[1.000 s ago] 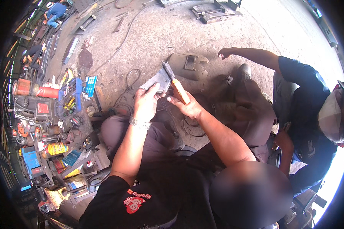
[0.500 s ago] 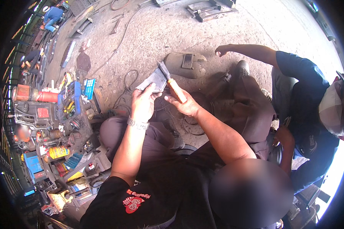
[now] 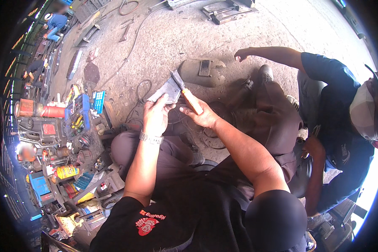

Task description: The person sits on the floor and uses a hand file to smooth the edges of a small metal piece. They repeatedly file the edges and occasionally inspect the piece by turning it over in their hands.

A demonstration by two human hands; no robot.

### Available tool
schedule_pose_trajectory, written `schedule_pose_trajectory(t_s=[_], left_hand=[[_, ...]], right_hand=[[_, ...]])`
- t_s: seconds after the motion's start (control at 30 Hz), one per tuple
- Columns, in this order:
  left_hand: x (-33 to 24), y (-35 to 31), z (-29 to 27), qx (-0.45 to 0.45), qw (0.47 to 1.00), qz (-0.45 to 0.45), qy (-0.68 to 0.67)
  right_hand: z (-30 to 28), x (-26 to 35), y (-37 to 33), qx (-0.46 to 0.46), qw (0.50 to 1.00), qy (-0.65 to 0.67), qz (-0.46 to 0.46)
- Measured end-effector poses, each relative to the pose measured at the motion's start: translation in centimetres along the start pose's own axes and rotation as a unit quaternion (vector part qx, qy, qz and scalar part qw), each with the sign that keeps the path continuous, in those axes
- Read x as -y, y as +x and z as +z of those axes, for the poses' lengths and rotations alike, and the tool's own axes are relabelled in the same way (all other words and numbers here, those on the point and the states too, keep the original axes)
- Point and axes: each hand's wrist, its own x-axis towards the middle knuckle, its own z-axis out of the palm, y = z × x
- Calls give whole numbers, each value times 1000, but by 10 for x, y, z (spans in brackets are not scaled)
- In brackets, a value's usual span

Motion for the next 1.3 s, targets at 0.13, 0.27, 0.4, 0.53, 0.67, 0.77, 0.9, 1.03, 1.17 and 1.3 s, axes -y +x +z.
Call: schedule_pose_trajectory(t_s=[0.13,0.27,0.4,0.53,0.67,0.77,0.9,1.03,1.17,1.3], left_hand=[[-2,-1,0,-7,1000,3,2],[-4,-1,-4,6,1000,0,8],[-4,-1,-3,11,1000,3,15],[-3,-2,-4,9,1000,11,16],[-1,-1,-7,8,1000,16,7],[-1,1,-7,10,1000,17,2],[-6,-1,-4,10,1000,14,4],[-4,-1,-1,12,1000,13,2],[-2,-2,-3,-1,1000,17,2],[0,-1,-1,-8,1000,18,0]], right_hand=[[-2,-2,0,10,1000,-5,-16],[-5,-2,0,21,1000,-18,9],[-6,-5,0,20,1000,4,7],[-4,2,-2,27,998,57,-3],[-3,7,-4,27,1000,-12,-6],[-9,0,-1,39,999,-6,-25],[-8,0,-2,40,999,13,-21],[-6,-7,0,44,998,44,10],[-2,8,-4,18,999,-26,-13],[-2,7,-5,-2,998,-36,-55]])
